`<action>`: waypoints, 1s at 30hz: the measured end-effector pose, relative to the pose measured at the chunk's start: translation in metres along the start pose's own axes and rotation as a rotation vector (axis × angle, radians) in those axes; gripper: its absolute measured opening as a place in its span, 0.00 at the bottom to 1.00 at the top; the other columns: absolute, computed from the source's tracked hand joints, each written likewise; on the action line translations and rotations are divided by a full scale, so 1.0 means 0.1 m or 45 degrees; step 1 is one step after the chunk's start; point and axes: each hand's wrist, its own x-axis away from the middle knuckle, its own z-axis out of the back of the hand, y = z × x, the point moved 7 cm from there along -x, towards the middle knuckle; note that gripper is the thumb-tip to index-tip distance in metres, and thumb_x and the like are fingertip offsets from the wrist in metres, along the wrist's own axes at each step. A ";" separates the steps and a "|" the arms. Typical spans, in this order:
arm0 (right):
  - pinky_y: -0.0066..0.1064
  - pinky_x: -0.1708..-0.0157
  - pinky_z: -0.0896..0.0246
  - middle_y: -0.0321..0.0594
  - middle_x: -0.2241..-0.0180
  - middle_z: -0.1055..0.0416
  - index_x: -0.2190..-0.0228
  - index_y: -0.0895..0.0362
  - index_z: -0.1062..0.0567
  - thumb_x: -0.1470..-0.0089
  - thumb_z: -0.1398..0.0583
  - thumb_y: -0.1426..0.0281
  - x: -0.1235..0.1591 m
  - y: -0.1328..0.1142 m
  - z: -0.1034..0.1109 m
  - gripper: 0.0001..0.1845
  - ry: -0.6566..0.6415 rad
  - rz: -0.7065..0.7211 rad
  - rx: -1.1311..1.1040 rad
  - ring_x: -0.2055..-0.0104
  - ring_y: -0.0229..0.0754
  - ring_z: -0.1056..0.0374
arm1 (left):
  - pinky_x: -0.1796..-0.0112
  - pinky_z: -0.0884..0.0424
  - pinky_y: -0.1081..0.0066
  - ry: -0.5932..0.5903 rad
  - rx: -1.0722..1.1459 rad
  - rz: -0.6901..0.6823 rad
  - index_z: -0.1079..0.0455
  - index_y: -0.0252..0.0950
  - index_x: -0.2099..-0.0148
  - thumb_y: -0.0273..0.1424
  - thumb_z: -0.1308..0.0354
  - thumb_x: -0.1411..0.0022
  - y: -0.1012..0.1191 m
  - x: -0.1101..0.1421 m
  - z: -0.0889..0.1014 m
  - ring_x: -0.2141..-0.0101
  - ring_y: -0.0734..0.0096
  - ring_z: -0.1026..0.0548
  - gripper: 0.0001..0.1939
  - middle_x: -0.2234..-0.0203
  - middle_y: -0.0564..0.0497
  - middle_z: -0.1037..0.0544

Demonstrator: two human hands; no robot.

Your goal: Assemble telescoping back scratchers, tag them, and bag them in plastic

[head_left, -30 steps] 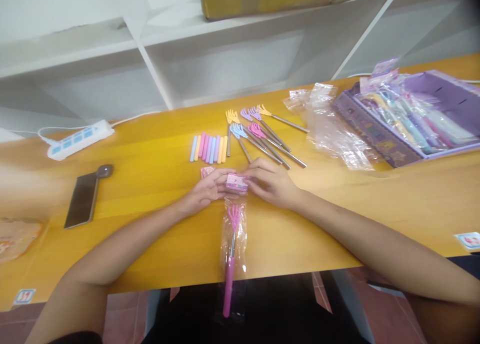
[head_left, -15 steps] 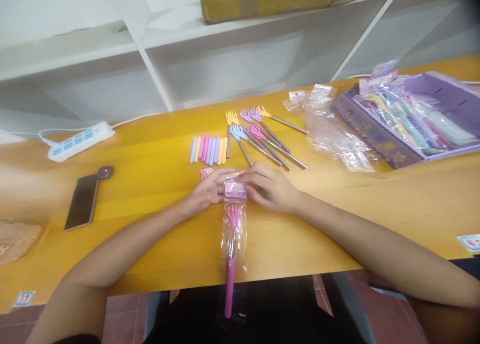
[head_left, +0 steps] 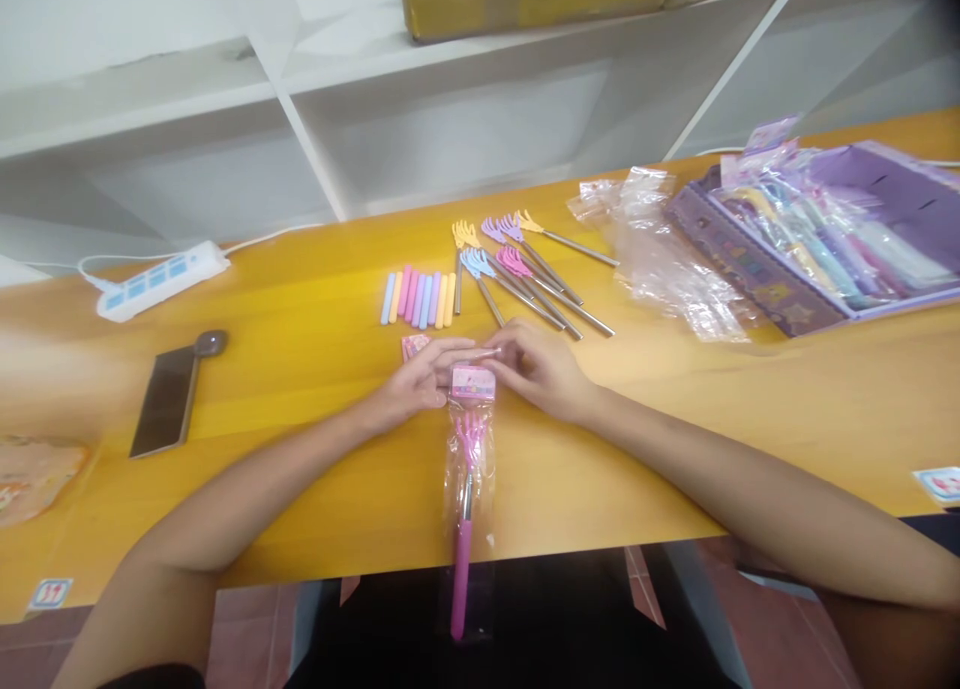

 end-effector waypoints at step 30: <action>0.25 0.75 0.47 0.31 0.68 0.32 0.58 0.54 0.37 0.31 0.34 0.59 0.14 -0.07 -0.24 0.19 -0.065 -0.124 -0.023 0.76 0.31 0.41 | 0.62 0.23 0.70 0.168 -0.530 0.206 0.21 0.33 0.51 0.45 0.31 0.31 -0.11 0.01 0.05 0.63 0.65 0.17 0.20 0.64 0.47 0.17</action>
